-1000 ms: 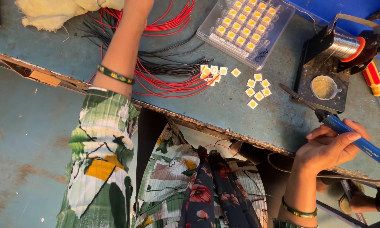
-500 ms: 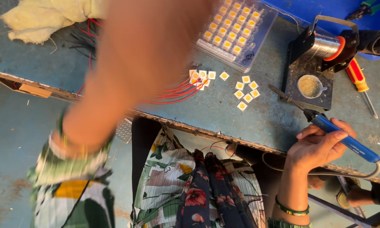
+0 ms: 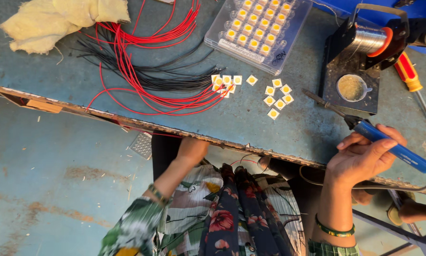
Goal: The person uses a soldering iron to attach red and black wires to small square LED modules on a workbench. They repeatedly pick up a wire, position it on an LED, apply solder, and place the finished unit aside.
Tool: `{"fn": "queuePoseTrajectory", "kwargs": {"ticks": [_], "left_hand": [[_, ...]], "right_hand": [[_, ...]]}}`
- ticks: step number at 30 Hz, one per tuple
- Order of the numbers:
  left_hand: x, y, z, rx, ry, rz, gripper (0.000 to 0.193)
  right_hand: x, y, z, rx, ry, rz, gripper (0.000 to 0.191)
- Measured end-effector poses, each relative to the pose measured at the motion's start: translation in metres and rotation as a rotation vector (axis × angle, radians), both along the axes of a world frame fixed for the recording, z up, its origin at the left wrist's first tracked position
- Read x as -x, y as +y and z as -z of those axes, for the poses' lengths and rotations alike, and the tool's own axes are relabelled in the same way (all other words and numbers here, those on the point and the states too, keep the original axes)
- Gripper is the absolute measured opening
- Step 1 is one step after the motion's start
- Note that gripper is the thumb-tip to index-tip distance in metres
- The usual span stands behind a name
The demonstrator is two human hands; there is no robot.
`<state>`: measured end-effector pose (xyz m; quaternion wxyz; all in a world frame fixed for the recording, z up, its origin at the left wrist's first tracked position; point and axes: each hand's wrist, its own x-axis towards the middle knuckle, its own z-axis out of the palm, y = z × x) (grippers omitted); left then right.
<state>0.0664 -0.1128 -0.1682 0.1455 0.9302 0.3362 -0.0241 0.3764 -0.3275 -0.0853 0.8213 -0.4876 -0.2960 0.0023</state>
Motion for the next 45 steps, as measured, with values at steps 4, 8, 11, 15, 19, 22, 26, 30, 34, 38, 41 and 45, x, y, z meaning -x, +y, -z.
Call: {"fn": "queuePoseTrajectory", "kwargs": {"ticks": [4,8,11,15,19,22,26,30,34,38,41,45], "left_hand": [[-0.02,0.035,0.035,-0.118,-0.28,-0.087,0.036],[-0.035,0.052,0.035,-0.115,-0.356,-0.147,0.036],[-0.034,0.063,0.03,-0.117,-0.404,-0.206,0.037],[-0.025,0.069,0.034,-0.108,-0.43,-0.249,0.037],[-0.014,0.051,0.048,-0.063,-0.43,-0.225,0.038],[-0.005,0.016,0.049,0.016,-0.338,-0.121,0.039],[0.0,-0.048,-0.002,0.387,-0.07,-0.025,0.03],[-0.007,-0.111,-0.094,0.694,-0.481,0.163,0.021],[-0.03,-0.11,-0.161,0.497,-0.663,0.133,0.018],[-0.057,-0.068,-0.182,0.134,-0.709,0.034,0.022],[-0.077,-0.046,-0.182,0.024,-0.649,0.026,0.027],[-0.098,-0.038,-0.176,-0.012,-0.573,0.028,0.028]], "right_hand": [[-0.003,-0.002,-0.001,0.073,-0.06,0.042,0.046],[-0.001,-0.003,-0.002,0.092,-0.047,0.065,0.048],[0.0,-0.003,-0.004,0.091,-0.037,0.067,0.05],[0.002,-0.004,-0.007,0.077,-0.026,0.058,0.05],[0.004,-0.004,-0.009,0.069,-0.01,0.073,0.051],[0.006,-0.004,-0.008,0.064,-0.01,0.088,0.052],[0.006,-0.003,-0.008,0.041,0.023,0.067,0.052],[0.008,-0.002,-0.006,0.026,0.035,0.069,0.051],[0.01,-0.003,-0.007,0.025,0.05,0.054,0.052],[0.01,-0.002,-0.006,0.008,0.062,0.041,0.052],[0.011,-0.002,-0.006,-0.004,0.066,0.036,0.051],[0.014,-0.002,-0.006,-0.006,0.082,0.035,0.051]]}}
